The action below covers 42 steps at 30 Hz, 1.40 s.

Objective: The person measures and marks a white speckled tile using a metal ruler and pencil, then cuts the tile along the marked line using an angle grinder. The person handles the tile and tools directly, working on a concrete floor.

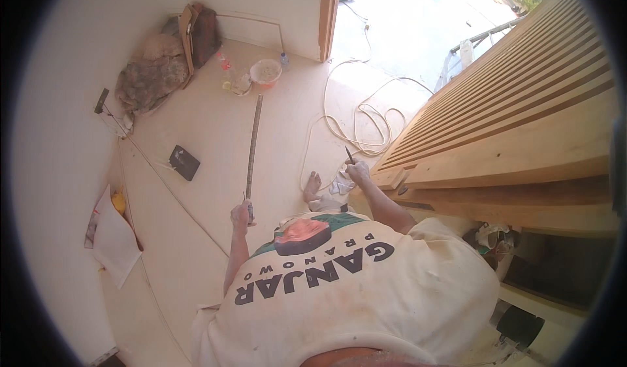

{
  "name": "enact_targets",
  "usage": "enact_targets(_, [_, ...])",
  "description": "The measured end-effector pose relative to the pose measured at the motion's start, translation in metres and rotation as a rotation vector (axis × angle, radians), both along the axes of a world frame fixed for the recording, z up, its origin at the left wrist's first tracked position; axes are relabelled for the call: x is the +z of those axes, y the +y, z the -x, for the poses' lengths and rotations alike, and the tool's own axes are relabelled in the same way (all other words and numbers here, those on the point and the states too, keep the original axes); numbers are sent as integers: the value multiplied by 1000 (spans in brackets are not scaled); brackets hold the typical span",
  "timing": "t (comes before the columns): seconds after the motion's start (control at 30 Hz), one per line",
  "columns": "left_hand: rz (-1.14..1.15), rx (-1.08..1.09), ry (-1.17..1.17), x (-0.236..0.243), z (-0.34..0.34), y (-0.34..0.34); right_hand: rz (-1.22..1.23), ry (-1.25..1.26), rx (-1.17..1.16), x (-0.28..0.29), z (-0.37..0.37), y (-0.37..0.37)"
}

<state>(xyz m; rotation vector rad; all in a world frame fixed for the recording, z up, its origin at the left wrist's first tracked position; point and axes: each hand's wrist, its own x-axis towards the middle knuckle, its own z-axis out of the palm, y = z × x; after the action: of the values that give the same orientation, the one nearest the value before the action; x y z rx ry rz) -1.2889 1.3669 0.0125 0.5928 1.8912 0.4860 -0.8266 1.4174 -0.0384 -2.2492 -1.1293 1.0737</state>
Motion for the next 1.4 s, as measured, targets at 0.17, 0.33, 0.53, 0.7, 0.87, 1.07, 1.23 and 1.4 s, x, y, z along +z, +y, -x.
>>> enact_targets(0.17, [-16,-26,-139,11,-26,114,-128,179,-269,20,-2,106])
enact_targets(0.33, [85,-247,-145,14,-84,222,-256,135,-505,5,-66,152])
enact_targets(0.53, [142,-483,-72,9,-148,361,-99,112,-734,0,-131,171])
enact_targets(0.7, [103,-557,-131,4,-216,474,119,-119,-736,-34,-174,177])
enact_targets(0.87, [91,-679,-142,24,-301,583,222,-296,-605,-89,-228,178])
enact_targets(1.07, [78,-718,-170,27,-384,686,374,-217,-857,-97,-264,232])
enact_targets(1.23, [29,-708,-207,31,-476,750,437,-459,-212,-107,-348,308])
enact_targets(1.4, [58,-560,-175,24,-534,796,253,-658,-25,-95,-476,447])
